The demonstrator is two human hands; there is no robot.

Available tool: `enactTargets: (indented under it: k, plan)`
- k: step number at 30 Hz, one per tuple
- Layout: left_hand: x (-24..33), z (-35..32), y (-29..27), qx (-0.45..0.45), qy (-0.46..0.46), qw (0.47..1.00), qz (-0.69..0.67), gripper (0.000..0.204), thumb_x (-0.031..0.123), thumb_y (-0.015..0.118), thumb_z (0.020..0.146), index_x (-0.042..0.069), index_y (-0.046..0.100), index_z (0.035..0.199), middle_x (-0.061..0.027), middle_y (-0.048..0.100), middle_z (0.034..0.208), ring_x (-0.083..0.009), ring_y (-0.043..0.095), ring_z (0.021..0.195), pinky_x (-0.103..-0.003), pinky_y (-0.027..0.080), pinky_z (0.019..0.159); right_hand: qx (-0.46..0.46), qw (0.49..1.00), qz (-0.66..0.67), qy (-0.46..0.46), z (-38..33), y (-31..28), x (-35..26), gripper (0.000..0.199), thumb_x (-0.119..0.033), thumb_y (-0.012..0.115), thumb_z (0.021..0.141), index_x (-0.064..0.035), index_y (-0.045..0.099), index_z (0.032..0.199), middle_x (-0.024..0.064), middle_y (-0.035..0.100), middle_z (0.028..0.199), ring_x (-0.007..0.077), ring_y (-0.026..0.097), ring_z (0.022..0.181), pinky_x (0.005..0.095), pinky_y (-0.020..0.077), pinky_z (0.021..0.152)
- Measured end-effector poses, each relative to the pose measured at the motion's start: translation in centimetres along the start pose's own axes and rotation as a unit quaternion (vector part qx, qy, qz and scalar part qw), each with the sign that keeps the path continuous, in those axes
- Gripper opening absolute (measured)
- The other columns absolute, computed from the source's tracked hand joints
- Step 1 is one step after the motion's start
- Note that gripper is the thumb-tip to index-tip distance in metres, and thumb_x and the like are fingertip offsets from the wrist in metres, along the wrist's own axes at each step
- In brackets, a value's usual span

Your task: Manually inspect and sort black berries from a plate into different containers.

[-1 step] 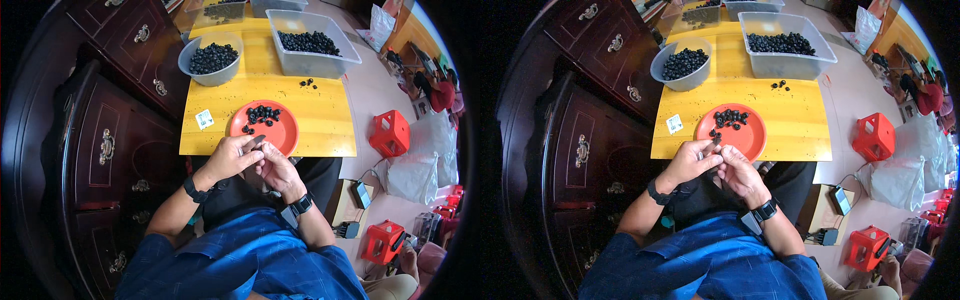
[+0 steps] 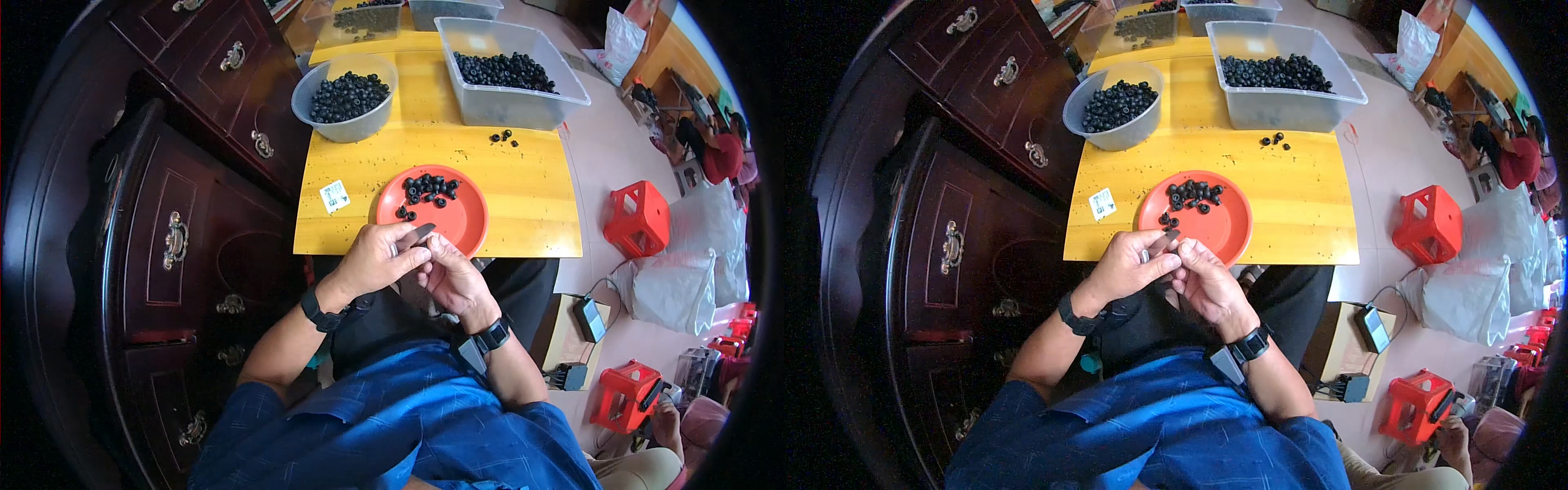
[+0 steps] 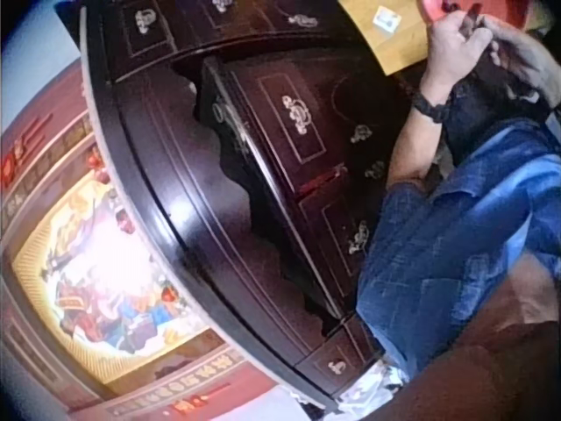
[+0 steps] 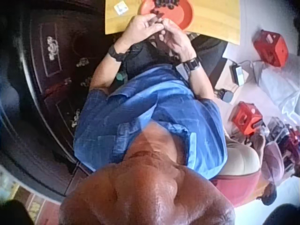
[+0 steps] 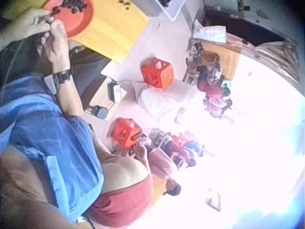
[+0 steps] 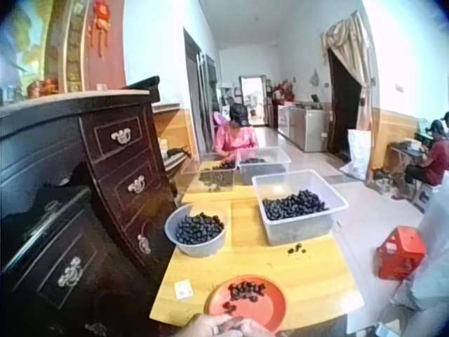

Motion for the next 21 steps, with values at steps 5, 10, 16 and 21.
enactTargets:
  k: [5, 10, 16, 21]
  plan:
    - [0.3, 2.4, -2.5, 0.021, 0.013, 0.988, 0.15, 0.019, 0.014, 0.069, 0.089, -0.001, 0.067, 0.101, 0.0019, 0.065, 0.079, -0.0028, 0.056, 0.075, -0.023, 0.049, 0.066, 0.031, 0.998, -0.054, -0.028, 0.4, 0.6, -0.4, 0.017, -0.023, 0.061, 0.097, -0.0092, 0.059, 0.107, -0.0001, 0.066, 0.092, 0.008, 0.064, 0.078, 0.0221, 0.0532, 0.069]
    - [3.9, 9.6, -10.4, 0.206, 0.102, 0.933, 0.278, 0.025, 0.026, 0.066, 0.093, 0.002, 0.064, 0.083, 0.0052, 0.051, 0.066, -0.0041, 0.045, 0.065, -0.025, 0.041, 0.059, 0.063, 0.945, -0.285, -0.145, 1.1, 1.0, -1.0, 0.019, -0.014, 0.064, 0.094, -0.0054, 0.059, 0.11, 0.007, 0.067, 0.103, 0.0172, 0.065, 0.091, 0.0283, 0.0523, 0.082]
    - [1.0, 10.4, -12.0, 0.214, 0.088, 0.948, 0.22, 0.041, 0.02, 0.069, 0.089, -0.002, 0.057, 0.122, 0.0021, 0.055, 0.086, -0.0057, 0.052, 0.079, -0.024, 0.046, 0.071, 0.055, 0.564, -0.751, -0.339, 2.6, 2.3, -1.8, 0.039, -0.015, 0.072, 0.082, -0.0021, 0.058, 0.116, 0.0179, 0.062, 0.115, 0.0367, 0.059, 0.108, 0.0424, 0.048, 0.093]
    - [-4.4, 4.6, -8.2, 0.187, -0.039, 0.955, 0.225, 0.035, 0.022, 0.072, 0.087, 0.001, 0.059, 0.112, 0.0024, 0.054, 0.079, -0.0066, 0.051, 0.072, -0.025, 0.045, 0.066, 0.039, 0.406, -0.863, -0.299, 4.1, 1.3, 0.4, 0.052, -0.027, 0.069, 0.083, -0.003, 0.054, 0.127, 0.0198, 0.051, 0.132, 0.0377, 0.05, 0.122, 0.0451, 0.0438, 0.1]
Point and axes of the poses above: each hand's wrist, its own z-axis towards the middle knuckle, its own y-axis out of the palm, x = y × z, the point moved 1 cm from there along z, towards the middle knuckle
